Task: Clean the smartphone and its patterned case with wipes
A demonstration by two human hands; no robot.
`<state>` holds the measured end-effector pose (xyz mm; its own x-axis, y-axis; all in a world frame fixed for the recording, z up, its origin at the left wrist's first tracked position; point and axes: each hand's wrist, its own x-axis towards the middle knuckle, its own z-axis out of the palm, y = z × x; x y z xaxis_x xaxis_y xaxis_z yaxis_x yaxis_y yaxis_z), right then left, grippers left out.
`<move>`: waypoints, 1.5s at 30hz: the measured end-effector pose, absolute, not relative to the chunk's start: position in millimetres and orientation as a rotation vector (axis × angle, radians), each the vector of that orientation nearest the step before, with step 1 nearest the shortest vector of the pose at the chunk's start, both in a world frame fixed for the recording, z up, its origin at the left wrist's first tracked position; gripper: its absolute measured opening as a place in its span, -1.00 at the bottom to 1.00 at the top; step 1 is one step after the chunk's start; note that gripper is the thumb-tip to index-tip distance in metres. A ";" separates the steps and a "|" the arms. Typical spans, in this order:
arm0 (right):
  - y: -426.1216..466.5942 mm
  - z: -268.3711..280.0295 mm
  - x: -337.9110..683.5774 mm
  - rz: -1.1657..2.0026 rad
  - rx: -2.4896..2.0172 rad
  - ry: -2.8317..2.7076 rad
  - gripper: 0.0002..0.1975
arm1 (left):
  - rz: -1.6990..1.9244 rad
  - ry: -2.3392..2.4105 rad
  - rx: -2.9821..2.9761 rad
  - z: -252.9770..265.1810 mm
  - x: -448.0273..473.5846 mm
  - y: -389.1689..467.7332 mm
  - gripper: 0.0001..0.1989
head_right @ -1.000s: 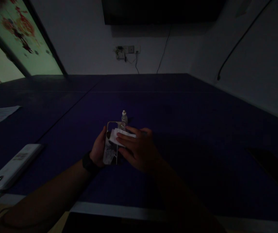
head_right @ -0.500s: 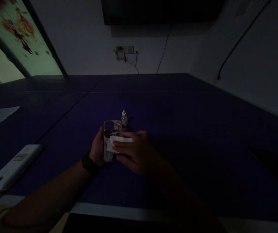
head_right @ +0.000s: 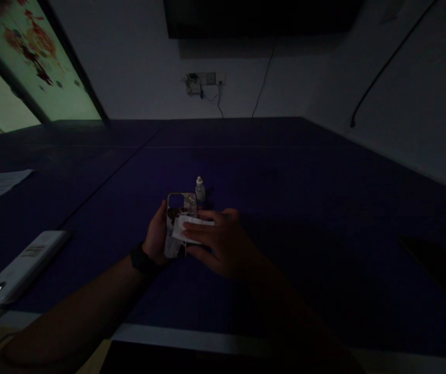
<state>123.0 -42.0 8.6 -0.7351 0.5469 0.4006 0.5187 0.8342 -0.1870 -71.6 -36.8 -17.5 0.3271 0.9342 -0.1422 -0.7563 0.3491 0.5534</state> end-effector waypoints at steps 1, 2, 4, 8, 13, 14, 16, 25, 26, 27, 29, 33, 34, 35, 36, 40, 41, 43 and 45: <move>-41.7 8.2 122.4 0.061 -0.842 -2.550 -0.59 | 1.160 0.477 0.424 -17.5 -71.5 -36.8 -0.28; -41.3 7.8 122.2 0.043 -0.885 -2.537 -0.56 | 1.164 0.471 0.421 -17.7 -71.2 -36.9 -0.31; -40.1 6.8 122.7 0.047 -0.885 -2.545 -0.54 | 1.153 0.467 0.423 -18.2 -70.8 -37.2 -0.33; -38.3 4.7 125.3 0.144 -0.665 -2.604 -0.64 | 1.130 0.481 0.435 -16.7 -71.8 -36.9 -0.19; -39.1 4.1 124.6 0.122 -0.842 -2.551 -0.53 | 1.146 0.495 0.419 -10.4 -73.6 -35.5 -0.26; -39.2 4.2 124.5 0.132 -0.826 -2.569 -0.54 | 1.146 0.504 0.412 -9.3 -73.7 -35.2 -0.25; -39.0 4.4 124.5 0.164 -0.748 -2.611 -0.59 | 1.140 0.520 0.404 -7.9 -74.2 -34.5 -0.19; -39.6 4.7 123.9 0.137 -0.860 -2.596 -0.56 | 1.086 0.462 0.415 -17.4 -77.2 -32.3 -0.26; -39.9 5.6 124.2 0.149 -0.853 -2.601 -0.58 | 1.074 0.460 0.426 -18.7 -77.5 -32.0 -0.26; -40.0 6.3 124.6 0.151 -0.863 -2.590 -0.59 | 1.079 0.455 0.430 -19.6 -78.1 -31.6 -0.26; -40.2 6.8 125.4 0.146 -0.889 -2.551 -0.58 | 1.124 0.447 0.428 -20.4 -80.3 -30.7 -0.27; -40.5 5.3 126.0 0.211 -0.713 -2.595 -0.60 | 1.158 0.458 0.435 -19.5 -85.9 -28.3 -0.21; -40.6 4.8 125.7 0.231 -0.670 -2.610 -0.58 | 1.143 0.462 0.439 -19.3 -86.6 -27.8 -0.19; -40.8 4.3 125.3 0.239 -0.662 -2.611 -0.55 | 1.133 0.466 0.440 -19.2 -86.9 -27.4 -0.18; -40.9 3.8 124.7 0.238 -0.686 -2.599 -0.51 | 1.136 0.472 0.437 -19.1 -86.9 -27.2 -0.19; -41.4 3.3 123.7 0.234 -0.754 -2.560 -0.45 | 1.180 0.509 0.416 -17.8 -84.9 -27.8 -0.26; -41.5 3.5 124.0 0.256 -0.704 -2.575 -0.50 | 1.172 0.515 0.417 -16.9 -84.4 -28.3 -0.25; -41.5 4.4 124.5 0.288 -0.620 -2.599 -0.62 | 1.154 0.525 0.424 -14.8 -83.5 -29.3 -0.21; -41.1 5.2 124.8 0.270 -0.672 -2.566 -0.65 | 1.167 0.530 0.417 -13.1 -82.8 -30.1 -0.21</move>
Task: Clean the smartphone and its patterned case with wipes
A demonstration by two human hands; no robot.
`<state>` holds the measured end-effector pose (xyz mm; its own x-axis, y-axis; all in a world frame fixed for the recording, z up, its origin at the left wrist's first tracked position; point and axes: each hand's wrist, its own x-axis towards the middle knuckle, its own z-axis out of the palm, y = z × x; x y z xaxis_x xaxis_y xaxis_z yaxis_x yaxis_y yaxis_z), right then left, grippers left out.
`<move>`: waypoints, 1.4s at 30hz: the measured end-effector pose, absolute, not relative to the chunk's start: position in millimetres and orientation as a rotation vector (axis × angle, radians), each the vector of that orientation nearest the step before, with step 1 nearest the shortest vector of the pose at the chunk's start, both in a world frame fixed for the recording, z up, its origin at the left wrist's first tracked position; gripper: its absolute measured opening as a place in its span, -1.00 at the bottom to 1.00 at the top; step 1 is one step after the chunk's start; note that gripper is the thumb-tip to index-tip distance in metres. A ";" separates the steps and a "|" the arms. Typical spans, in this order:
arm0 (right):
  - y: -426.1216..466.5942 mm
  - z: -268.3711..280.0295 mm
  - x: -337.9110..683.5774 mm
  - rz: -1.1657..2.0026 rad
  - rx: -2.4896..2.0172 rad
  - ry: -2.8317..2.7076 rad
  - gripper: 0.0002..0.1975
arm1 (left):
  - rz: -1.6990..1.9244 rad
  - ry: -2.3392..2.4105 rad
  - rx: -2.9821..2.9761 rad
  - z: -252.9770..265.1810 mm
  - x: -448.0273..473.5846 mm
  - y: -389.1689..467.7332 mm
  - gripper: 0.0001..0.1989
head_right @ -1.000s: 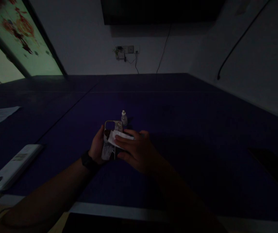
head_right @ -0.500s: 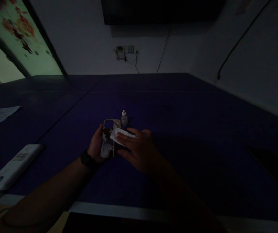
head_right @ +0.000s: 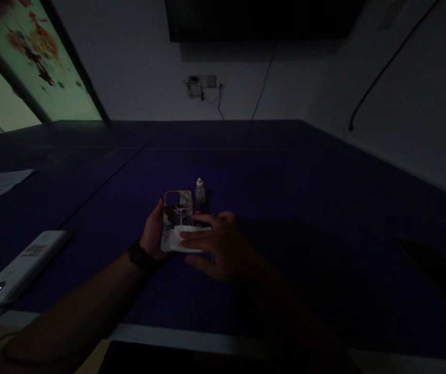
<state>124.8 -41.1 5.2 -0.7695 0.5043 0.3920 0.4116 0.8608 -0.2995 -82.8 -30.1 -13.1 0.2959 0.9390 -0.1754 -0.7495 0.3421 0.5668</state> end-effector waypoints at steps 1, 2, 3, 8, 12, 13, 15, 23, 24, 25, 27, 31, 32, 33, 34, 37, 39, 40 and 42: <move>-40.8 5.5 124.8 0.250 -0.735 -2.535 -0.63 | 1.180 0.530 0.408 -12.7 -82.4 -30.3 -0.23; -40.5 5.7 124.8 0.233 -0.794 -2.505 -0.61 | 1.189 0.528 0.398 -12.6 -82.1 -30.4 -0.25; -40.4 5.8 124.8 0.226 -0.827 -2.489 -0.60 | 1.192 0.525 0.392 -12.9 -81.8 -30.6 -0.25; -42.1 5.7 123.8 0.292 -0.625 -2.588 -0.74 | 1.146 0.516 0.434 -15.7 -81.5 -31.1 -0.21; -42.3 3.5 121.7 0.177 -0.876 -2.481 -0.63 | 1.172 0.501 0.398 -16.8 -82.3 -29.8 -0.24; -42.1 3.0 121.5 0.154 -0.926 -2.463 -0.61 | 1.178 0.503 0.392 -17.4 -82.6 -29.4 -0.25; -42.0 2.7 121.6 0.171 -0.871 -2.503 -0.63 | 1.166 0.506 0.410 -19.1 -83.5 -29.0 -0.24; -42.7 3.6 121.5 0.230 -0.864 -2.467 -0.67 | 1.153 0.528 0.422 -16.7 -82.3 -30.6 -0.21; -42.3 3.2 121.8 0.238 -0.844 -2.470 -0.67 | 1.163 0.533 0.415 -15.4 -81.6 -31.1 -0.23; -41.9 2.9 122.2 0.257 -0.787 -2.487 -0.69 | 1.171 0.543 0.408 -14.2 -81.2 -31.5 -0.25; -41.9 2.3 122.5 0.292 -0.654 -2.524 -0.73 | 1.174 0.564 0.393 -12.4 -81.1 -32.1 -0.26; -45.6 1.1 120.0 0.242 -0.694 -2.550 -0.58 | 1.174 0.556 0.393 -12.2 -83.7 -31.3 -0.22; -46.8 0.8 119.0 0.232 -0.711 -2.568 -0.52 | 1.190 0.542 0.397 -12.9 -84.4 -30.9 -0.24; -47.9 0.5 118.2 0.233 -0.705 -2.591 -0.47 | 1.193 0.529 0.401 -13.7 -84.8 -30.6 -0.25; -48.7 0.2 117.6 0.247 -0.677 -2.617 -0.45 | 1.179 0.522 0.404 -14.5 -85.0 -30.4 -0.25; -48.5 -0.6 117.3 0.281 -0.586 -2.655 -0.54 | 1.098 0.526 0.404 -16.9 -84.2 -30.0 -0.19; -46.7 -1.0 117.5 0.242 -0.649 -2.626 -0.57 | 1.118 0.518 0.399 -18.2 -83.0 -29.6 -0.21; -45.7 -1.2 117.6 0.217 -0.707 -2.604 -0.55 | 1.140 0.508 0.402 -18.8 -82.6 -29.4 -0.23; -44.3 -1.3 118.0 0.208 -0.788 -2.579 -0.49 | 1.167 0.494 0.421 -19.8 -82.2 -29.3 -0.25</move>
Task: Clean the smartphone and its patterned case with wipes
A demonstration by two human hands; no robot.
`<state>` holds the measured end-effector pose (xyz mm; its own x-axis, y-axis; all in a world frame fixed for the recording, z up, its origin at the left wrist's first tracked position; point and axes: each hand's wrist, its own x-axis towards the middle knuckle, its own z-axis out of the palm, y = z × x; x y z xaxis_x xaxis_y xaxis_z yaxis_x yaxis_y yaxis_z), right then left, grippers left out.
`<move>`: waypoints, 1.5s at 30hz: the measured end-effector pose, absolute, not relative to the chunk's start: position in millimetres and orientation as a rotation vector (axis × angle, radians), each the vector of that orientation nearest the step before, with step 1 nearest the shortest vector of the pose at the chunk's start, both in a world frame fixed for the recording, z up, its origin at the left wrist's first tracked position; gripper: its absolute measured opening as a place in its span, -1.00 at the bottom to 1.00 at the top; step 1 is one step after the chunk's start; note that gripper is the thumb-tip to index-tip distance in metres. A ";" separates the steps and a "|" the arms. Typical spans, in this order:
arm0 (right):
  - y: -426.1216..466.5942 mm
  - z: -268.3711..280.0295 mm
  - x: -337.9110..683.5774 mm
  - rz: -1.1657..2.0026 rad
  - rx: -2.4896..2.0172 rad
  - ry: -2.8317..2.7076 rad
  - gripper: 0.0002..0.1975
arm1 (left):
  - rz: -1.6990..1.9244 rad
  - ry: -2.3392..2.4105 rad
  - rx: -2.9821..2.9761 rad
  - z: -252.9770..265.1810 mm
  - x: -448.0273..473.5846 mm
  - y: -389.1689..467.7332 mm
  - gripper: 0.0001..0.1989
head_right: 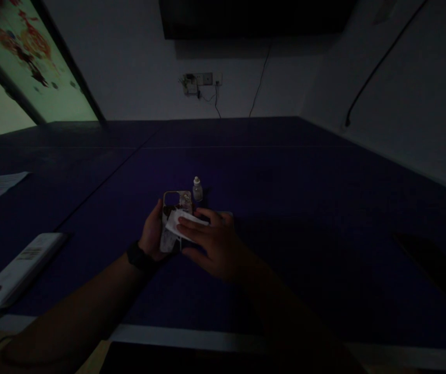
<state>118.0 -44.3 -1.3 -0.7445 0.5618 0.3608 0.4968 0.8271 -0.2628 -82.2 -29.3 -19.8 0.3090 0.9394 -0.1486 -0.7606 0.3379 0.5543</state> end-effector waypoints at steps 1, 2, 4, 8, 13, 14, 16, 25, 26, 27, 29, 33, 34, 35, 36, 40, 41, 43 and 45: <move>-44.1 -1.2 118.2 0.229 -0.782 -2.586 -0.48 | 1.169 0.497 0.430 -20.1 -82.2 -29.4 -0.26; -44.2 -1.0 118.3 0.261 -0.747 -2.605 -0.49 | 1.168 0.503 0.434 -20.3 -82.3 -29.7 -0.27; -45.0 -0.5 118.4 0.320 -0.647 -2.647 -0.54 | 1.148 0.519 0.426 -20.3 -82.4 -30.5 -0.28; -45.5 -1.4 116.9 0.250 -0.701 -2.632 -0.54 | 1.134 0.519 0.431 -19.9 -81.1 -30.7 -0.25; -44.4 -2.7 116.7 0.188 -0.744 -2.626 -0.48 | 1.143 0.500 0.442 -22.1 -80.6 -29.2 -0.26; -44.7 -2.6 117.0 0.206 -0.685 -2.652 -0.50 | 1.139 0.506 0.431 -22.6 -81.2 -29.1 -0.27; -45.3 -2.4 117.2 0.225 -0.629 -2.672 -0.52 | 1.130 0.514 0.412 -23.0 -82.6 -29.2 -0.26; -46.0 -1.7 118.4 0.246 -0.609 -2.647 -0.56 | 1.129 0.552 0.374 -17.0 -80.6 -32.0 -0.25; -45.9 -1.5 118.5 0.237 -0.619 -2.650 -0.55 | 1.133 0.546 0.374 -16.7 -80.2 -32.2 -0.26; -45.7 -1.4 118.5 0.219 -0.645 -2.647 -0.53 | 1.137 0.537 0.379 -16.8 -79.7 -32.3 -0.27; -44.7 -1.4 118.1 0.166 -0.739 -2.625 -0.47 | 1.128 0.517 0.402 -18.2 -78.6 -32.5 -0.30; -42.9 -1.4 117.5 0.069 -0.964 -2.532 -0.38 | 1.048 0.446 0.434 -23.0 -76.0 -33.7 -0.35; -42.8 -1.3 117.5 0.064 -0.966 -2.529 -0.38 | 1.041 0.430 0.437 -24.0 -75.7 -34.0 -0.36; -43.0 -1.3 117.7 0.072 -0.929 -2.543 -0.39 | 1.039 0.418 0.440 -24.9 -75.7 -34.0 -0.36; -43.1 -1.3 117.9 0.088 -0.860 -2.569 -0.40 | 1.039 0.414 0.443 -25.6 -76.0 -33.8 -0.34; -42.5 -1.8 118.4 0.129 -0.663 -2.606 -0.54 | 1.036 0.418 0.455 -25.7 -77.0 -32.2 -0.28; -41.8 -2.1 118.4 0.119 -0.709 -2.579 -0.55 | 1.037 0.415 0.454 -25.1 -76.7 -32.0 -0.29; -40.4 -2.3 118.5 0.097 -0.844 -2.515 -0.53 | 1.039 0.408 0.448 -23.6 -75.6 -32.4 -0.36; -39.7 -2.3 119.0 0.097 -0.903 -2.493 -0.51 | 1.034 0.407 0.444 -22.7 -74.7 -33.1 -0.40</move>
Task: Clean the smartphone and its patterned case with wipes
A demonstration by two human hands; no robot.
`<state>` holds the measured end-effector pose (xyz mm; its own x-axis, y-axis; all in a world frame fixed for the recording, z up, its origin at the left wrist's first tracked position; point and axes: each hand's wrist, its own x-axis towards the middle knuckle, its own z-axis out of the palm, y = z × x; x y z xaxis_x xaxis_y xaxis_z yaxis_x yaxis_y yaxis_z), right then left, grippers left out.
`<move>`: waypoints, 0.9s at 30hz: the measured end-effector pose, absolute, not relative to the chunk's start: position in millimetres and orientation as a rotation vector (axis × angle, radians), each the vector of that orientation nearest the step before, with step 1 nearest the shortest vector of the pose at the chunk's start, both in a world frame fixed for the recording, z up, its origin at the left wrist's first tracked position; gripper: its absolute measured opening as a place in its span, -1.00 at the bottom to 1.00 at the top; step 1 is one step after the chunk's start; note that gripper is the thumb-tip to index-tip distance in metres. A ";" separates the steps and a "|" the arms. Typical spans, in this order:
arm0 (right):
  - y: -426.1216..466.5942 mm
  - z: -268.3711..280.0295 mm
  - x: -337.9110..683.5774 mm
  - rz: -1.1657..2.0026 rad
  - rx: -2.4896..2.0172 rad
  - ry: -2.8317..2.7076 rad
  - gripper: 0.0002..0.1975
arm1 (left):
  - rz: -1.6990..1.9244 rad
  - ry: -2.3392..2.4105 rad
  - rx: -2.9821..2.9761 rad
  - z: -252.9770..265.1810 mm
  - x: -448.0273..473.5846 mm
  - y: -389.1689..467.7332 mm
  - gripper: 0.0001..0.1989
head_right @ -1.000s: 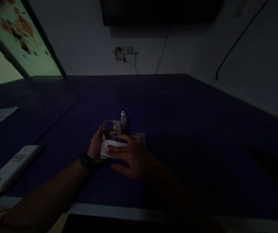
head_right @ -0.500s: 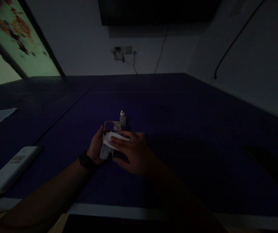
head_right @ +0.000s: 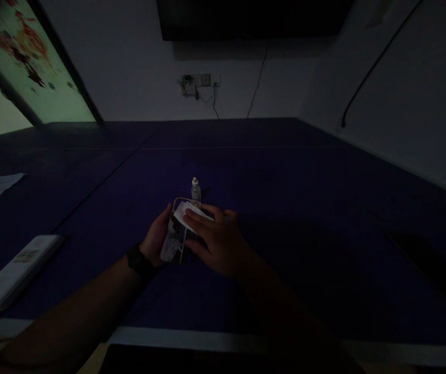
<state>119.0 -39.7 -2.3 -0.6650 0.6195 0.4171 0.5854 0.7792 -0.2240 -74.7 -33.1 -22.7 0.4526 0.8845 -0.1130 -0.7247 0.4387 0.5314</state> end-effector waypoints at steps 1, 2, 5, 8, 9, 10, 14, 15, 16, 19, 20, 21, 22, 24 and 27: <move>-39.8 -2.2 119.3 0.103 -0.883 -2.507 -0.50 | 1.035 0.410 0.446 -22.9 -74.6 -33.2 -0.40; -40.2 -2.0 119.6 0.114 -0.836 -2.534 -0.50 | 1.039 0.417 0.451 -23.5 -75.1 -32.9 -0.39; -41.8 -2.0 119.8 0.145 -0.671 -2.612 -0.51 | 1.018 0.446 0.475 -26.4 -77.9 -30.8 -0.30; -42.2 -2.3 119.0 0.131 -0.711 -2.595 -0.50 | 0.984 0.457 0.487 -26.8 -79.9 -29.6 -0.28; -42.1 -2.3 118.6 0.117 -0.762 -2.574 -0.49 | 0.978 0.453 0.482 -26.3 -79.8 -29.8 -0.31; -42.0 -2.3 118.4 0.105 -0.807 -2.555 -0.47 | 0.969 0.448 0.475 -25.6 -79.6 -30.2 -0.34; -42.9 -2.5 118.6 0.122 -0.760 -2.588 -0.41 | 0.973 0.446 0.468 -25.9 -79.4 -30.9 -0.33; -43.3 -2.7 118.8 0.134 -0.710 -2.611 -0.41 | 0.984 0.459 0.472 -26.8 -79.7 -30.6 -0.30; -43.4 -2.9 118.9 0.143 -0.668 -2.628 -0.43 | 0.993 0.473 0.477 -27.7 -79.8 -30.2 -0.26; -42.9 -3.3 118.7 0.127 -0.705 -2.601 -0.50 | 1.000 0.486 0.484 -28.5 -79.0 -29.7 -0.25; -42.4 -3.2 118.5 0.112 -0.766 -2.569 -0.51 | 1.005 0.476 0.480 -28.0 -78.1 -30.0 -0.29; -42.1 -2.9 118.4 0.098 -0.827 -2.537 -0.52 | 1.015 0.465 0.470 -27.2 -77.2 -30.5 -0.32; -41.9 -2.6 118.3 0.089 -0.872 -2.515 -0.51 | 1.026 0.461 0.455 -26.4 -76.4 -31.0 -0.35; -42.0 -2.0 118.4 0.089 -0.866 -2.528 -0.49 | 1.035 0.470 0.430 -24.9 -75.3 -32.0 -0.36; -42.9 -1.8 118.9 0.112 -0.695 -2.611 -0.48 | 1.014 0.484 0.442 -24.1 -76.0 -32.6 -0.31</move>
<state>118.9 -42.9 -1.8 -0.7801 0.4902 0.3888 0.4551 0.8710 -0.1850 -76.0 -32.6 -24.1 0.4419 0.8795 -0.1766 -0.6900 0.4591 0.5595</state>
